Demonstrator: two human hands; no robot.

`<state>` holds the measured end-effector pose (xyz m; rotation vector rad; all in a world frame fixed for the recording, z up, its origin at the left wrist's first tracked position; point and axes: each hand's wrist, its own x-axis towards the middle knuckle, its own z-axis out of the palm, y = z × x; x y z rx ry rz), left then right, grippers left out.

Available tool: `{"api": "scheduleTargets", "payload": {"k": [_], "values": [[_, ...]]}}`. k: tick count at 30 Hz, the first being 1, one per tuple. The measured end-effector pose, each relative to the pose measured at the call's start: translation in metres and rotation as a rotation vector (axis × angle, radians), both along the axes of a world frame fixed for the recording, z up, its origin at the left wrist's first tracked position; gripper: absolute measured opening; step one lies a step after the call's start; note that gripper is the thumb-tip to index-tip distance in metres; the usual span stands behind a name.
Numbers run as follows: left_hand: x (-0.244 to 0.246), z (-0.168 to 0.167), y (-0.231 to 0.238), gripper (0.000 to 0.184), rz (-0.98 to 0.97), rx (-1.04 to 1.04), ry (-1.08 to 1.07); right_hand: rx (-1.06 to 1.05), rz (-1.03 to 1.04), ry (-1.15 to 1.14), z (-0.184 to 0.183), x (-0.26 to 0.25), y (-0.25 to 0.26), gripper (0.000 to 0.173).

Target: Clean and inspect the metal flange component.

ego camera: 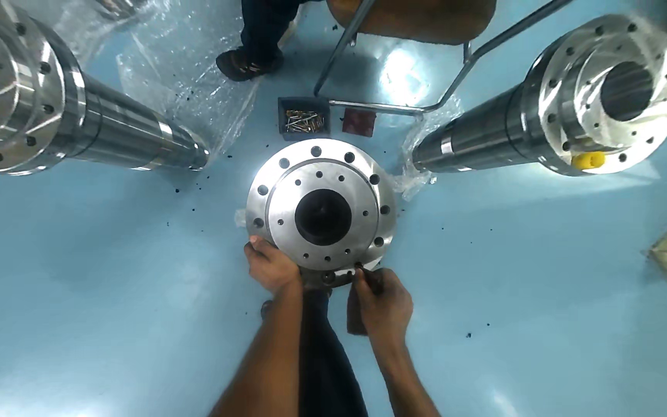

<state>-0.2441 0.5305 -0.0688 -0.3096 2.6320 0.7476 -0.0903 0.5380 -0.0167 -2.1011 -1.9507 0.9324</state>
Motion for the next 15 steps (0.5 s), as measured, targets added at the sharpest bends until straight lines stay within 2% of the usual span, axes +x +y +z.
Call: {"api": "scheduleTargets", "payload": {"k": [11, 15], "values": [[0.002, 0.0, -0.001, 0.051, 0.02, 0.019, 0.009, -0.042, -0.035, 0.057, -0.003, -0.011, 0.037, 0.031], [0.001, -0.002, 0.0, 0.05, -0.005, -0.003, 0.007, -0.11, -0.053, 0.081, -0.005, -0.017, 0.02, 0.026]]}}
